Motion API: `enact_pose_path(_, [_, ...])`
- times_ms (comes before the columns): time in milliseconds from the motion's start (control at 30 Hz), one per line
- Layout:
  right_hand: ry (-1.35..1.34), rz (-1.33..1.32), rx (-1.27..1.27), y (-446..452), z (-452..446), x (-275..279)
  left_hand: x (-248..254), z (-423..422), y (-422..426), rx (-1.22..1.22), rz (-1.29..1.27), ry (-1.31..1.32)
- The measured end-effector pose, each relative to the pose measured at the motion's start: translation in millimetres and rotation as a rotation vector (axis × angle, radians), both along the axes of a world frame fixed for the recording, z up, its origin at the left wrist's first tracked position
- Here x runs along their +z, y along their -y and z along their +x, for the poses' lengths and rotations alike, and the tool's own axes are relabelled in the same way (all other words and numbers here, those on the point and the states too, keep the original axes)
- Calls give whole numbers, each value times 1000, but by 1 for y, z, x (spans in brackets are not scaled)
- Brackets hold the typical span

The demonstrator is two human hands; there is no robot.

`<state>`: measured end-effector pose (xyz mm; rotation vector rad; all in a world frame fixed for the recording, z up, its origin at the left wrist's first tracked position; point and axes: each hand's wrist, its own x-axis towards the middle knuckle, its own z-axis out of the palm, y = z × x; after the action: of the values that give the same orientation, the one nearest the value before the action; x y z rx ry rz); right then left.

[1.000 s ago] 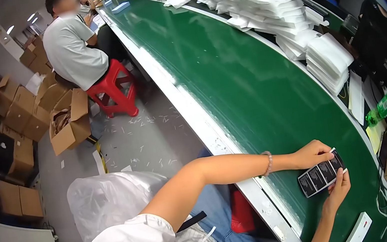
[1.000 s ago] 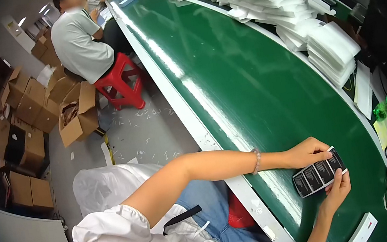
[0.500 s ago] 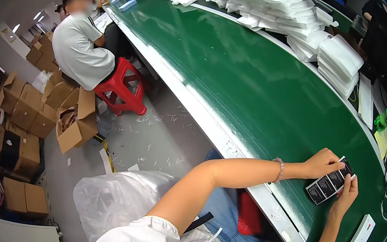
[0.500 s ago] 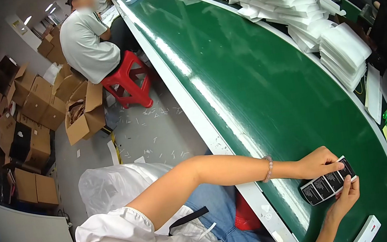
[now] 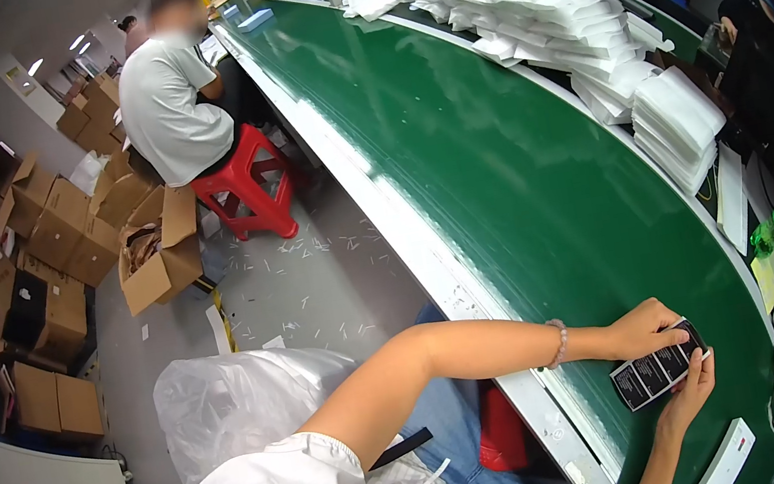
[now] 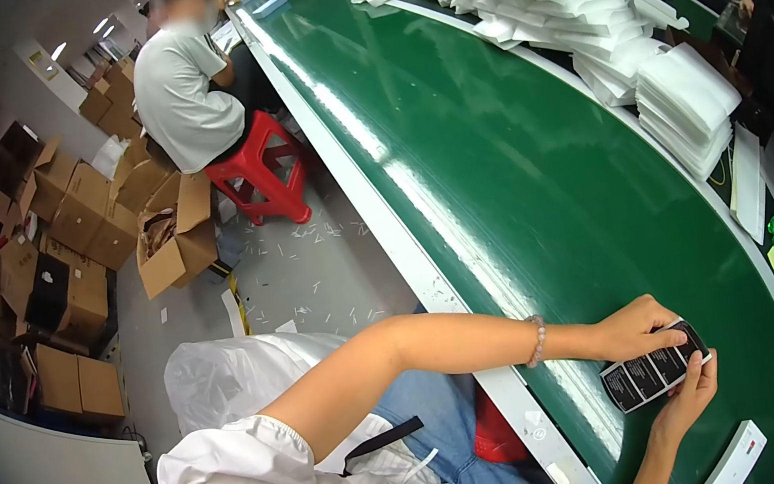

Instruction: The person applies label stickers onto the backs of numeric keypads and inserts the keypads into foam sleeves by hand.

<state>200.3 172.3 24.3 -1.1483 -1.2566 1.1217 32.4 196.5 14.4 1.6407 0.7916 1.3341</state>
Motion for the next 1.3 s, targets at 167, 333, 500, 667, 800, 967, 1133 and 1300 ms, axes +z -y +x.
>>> enact_pose_path(167, [-18,47,-37,3,-9,-3,-4,4,3,15,4,27])
enact_pose_path(333, [99,203,36,-3,5,-7,-4,11,10,95,64,18])
enact_pose_path(500, [77,133,53,0,4,-5,-22,21,-1,232,245,-18])
enact_pose_path(667, [112,148,-31,2,2,-2,-6,8,6,59,26,-87])
enact_pose_path(800, [158,129,-17,2,6,-11,-7,6,7,63,-28,-105])
enact_pose_path(967, [142,133,-10,-5,2,-10,9,-2,0,66,-40,15])
enact_pose_path(1133, [78,83,-5,-4,3,-11,4,2,-1,61,-48,54])
enact_pose_path(1300, [34,51,35,-6,2,-10,7,-1,-1,95,-62,79])
